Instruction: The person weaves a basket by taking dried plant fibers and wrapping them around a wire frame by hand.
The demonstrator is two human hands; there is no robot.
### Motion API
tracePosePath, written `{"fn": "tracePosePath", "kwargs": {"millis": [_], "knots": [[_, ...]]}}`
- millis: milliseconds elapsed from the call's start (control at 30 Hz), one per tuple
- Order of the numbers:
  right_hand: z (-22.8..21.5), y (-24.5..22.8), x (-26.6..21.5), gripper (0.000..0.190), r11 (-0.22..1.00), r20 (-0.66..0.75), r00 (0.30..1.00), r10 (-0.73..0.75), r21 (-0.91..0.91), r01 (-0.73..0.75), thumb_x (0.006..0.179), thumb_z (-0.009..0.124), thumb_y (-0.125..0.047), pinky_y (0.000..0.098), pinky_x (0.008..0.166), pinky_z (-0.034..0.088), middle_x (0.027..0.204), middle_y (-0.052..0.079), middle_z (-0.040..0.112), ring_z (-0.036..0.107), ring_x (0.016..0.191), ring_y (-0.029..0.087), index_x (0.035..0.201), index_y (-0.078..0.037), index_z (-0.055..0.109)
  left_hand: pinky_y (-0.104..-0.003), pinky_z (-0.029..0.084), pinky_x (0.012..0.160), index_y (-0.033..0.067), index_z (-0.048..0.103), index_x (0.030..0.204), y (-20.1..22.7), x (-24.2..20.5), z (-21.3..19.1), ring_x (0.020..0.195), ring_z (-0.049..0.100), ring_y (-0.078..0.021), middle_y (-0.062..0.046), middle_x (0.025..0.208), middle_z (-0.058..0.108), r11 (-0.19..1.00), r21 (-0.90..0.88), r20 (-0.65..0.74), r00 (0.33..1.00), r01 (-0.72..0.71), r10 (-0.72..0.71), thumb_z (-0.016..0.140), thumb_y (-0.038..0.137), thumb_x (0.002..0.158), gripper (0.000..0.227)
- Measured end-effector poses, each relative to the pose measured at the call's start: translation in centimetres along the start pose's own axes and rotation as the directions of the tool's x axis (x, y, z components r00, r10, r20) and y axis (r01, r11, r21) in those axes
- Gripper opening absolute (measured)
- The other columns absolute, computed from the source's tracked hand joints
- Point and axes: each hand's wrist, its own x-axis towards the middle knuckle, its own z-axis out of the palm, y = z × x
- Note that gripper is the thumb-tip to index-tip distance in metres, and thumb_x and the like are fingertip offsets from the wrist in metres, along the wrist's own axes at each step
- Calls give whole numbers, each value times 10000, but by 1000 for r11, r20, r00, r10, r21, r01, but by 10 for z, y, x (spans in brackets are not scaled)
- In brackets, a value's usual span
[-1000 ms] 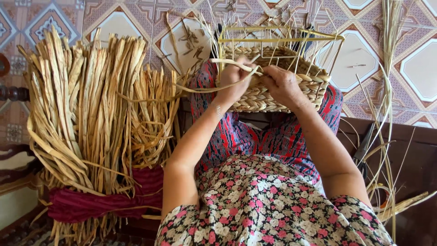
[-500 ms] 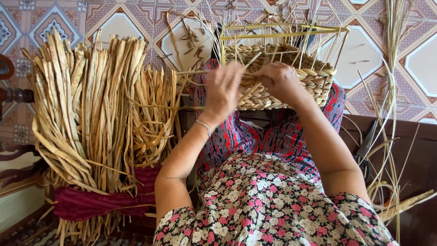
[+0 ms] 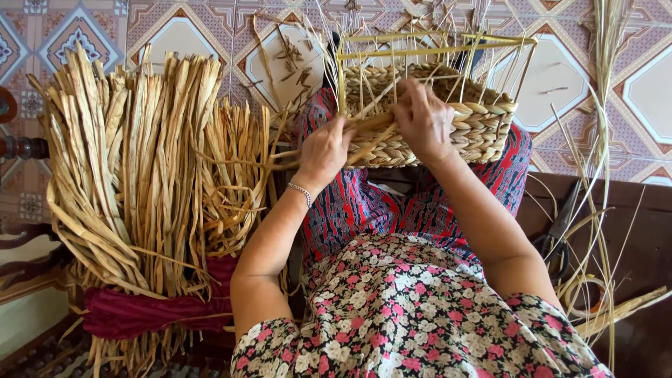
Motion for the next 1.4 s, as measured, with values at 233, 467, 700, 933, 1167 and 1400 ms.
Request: {"fn": "tracePosePath", "kwargs": {"millis": [233,467,700,933,1167,1400], "knots": [[7,-6,6,150,964,49,976,-214,-153,219,932,681,-38,258,510,511,942,96,682,657,726,149,1072,-60,631,-563,393,981,36,588,1025,62,-9,-59,1138,555,-348,-200,1176,624,919,297,-178,931,-257,318,744,295,781,389],[-44,-18,25,151,953,239,941,-240,243,181,968,688,-135,360,653,574,905,113,721,689,756,225,1071,-25,684,-542,319,1150,73,639,1062,5,0,-28,1211,531,-274,-108,1236,598,895,367,-149,933,-255,327,675,80,978,91],[-18,-3,11,81,982,252,960,-125,169,84,968,665,-113,365,658,582,839,105,719,699,721,219,979,-35,683,-459,388,1030,95,630,1150,48,12,-32,1103,563,-260,-100,1140,642,881,408,-491,756,-241,433,666,45,942,217],[-25,-6,12,75,974,315,949,-30,222,-43,999,646,-107,366,624,554,844,111,706,684,709,210,1011,-35,632,-323,571,787,-17,574,1180,49,41,-4,861,639,-223,-137,969,654,973,170,-224,956,-156,192,633,4,941,247],[-28,-10,14,98,974,278,960,9,214,-71,977,687,-124,367,604,529,812,106,682,667,681,219,1021,-37,673,-304,629,601,26,654,1013,23,57,13,706,717,-215,-156,895,709,639,-742,-384,910,-204,-155,589,133,1004,126],[-8,-17,16,69,987,140,990,-15,161,-8,945,728,-145,345,630,548,872,59,717,690,726,192,963,-80,714,-452,622,893,6,667,1033,47,-9,-18,954,743,-314,-238,1050,713,-115,-990,96,984,79,-153,510,274,1063,312]]}}
